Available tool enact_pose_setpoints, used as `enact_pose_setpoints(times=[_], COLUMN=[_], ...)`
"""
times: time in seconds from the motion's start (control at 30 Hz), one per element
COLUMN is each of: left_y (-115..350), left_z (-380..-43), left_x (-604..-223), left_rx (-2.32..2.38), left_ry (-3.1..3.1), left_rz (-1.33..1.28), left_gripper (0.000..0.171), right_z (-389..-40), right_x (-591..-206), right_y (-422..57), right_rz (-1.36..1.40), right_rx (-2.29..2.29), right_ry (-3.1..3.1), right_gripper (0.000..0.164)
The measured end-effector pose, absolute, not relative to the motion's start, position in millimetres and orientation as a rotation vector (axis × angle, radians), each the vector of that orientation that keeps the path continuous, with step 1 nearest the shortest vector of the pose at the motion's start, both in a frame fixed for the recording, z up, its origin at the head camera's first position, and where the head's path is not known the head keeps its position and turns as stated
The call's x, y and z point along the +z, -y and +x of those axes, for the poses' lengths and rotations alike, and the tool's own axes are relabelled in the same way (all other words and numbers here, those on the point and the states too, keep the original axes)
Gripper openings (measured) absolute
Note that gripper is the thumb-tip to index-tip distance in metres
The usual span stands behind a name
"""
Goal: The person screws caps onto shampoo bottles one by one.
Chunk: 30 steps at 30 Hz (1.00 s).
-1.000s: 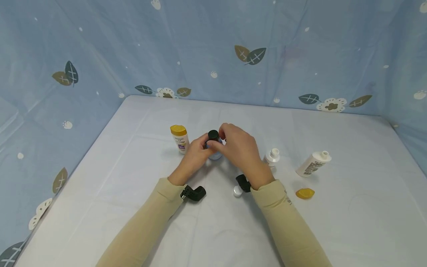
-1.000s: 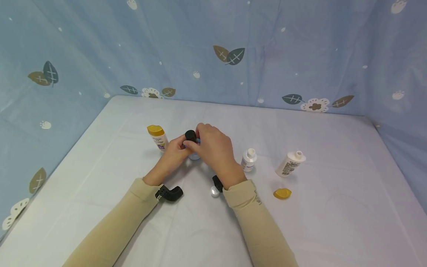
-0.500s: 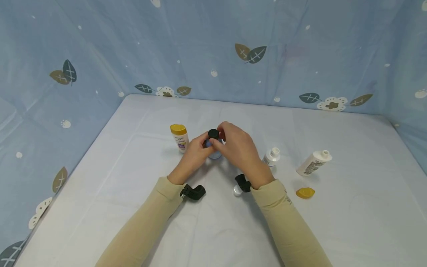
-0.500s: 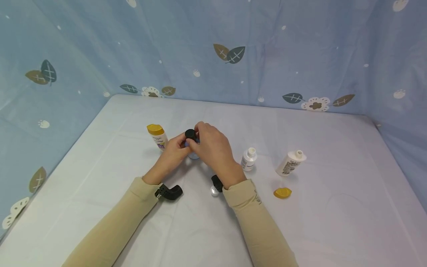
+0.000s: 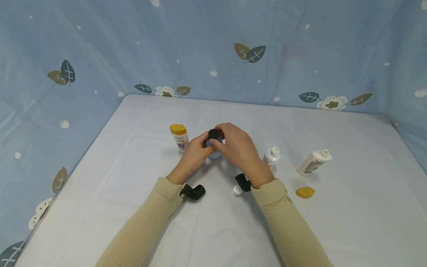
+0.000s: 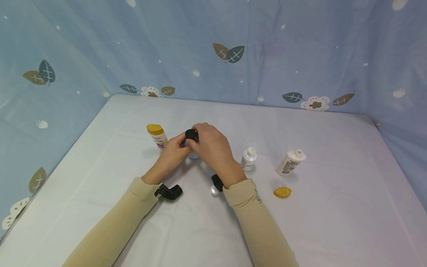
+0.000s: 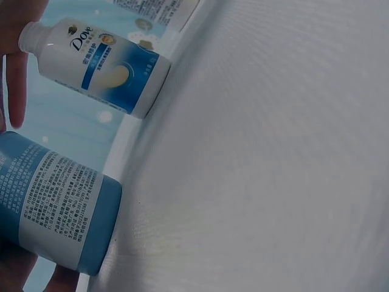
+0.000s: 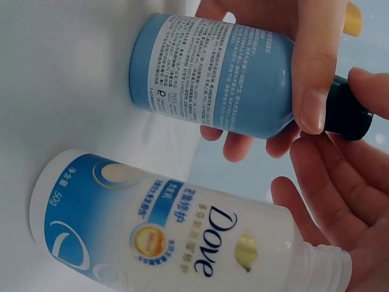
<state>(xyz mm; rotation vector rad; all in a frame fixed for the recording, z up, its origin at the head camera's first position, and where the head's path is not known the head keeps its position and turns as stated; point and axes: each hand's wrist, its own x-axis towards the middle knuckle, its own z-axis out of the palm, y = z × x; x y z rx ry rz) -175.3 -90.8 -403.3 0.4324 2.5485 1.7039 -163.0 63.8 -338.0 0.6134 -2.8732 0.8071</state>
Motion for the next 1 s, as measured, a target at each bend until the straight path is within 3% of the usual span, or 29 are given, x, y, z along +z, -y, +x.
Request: enact_pose_setpoints(times=[0.6,1.0], left_y=[90.1,89.6], left_z=[-178.7,-178.8], left_x=[-405.7,-406.7], left_rx=[1.641,1.668], left_ry=[-2.622,-2.602], left_rz=[0.405,0.427], left_gripper=[0.033,0.035], right_z=[-163.1,-162.0], right_x=[-335.7,-338.1], right_y=[-62.8,-64.4], right_rz=[0.668,0.689], right_rx=[0.842,0.813], right_ry=[2.824,2.780], right_gripper=[0.041,0.034])
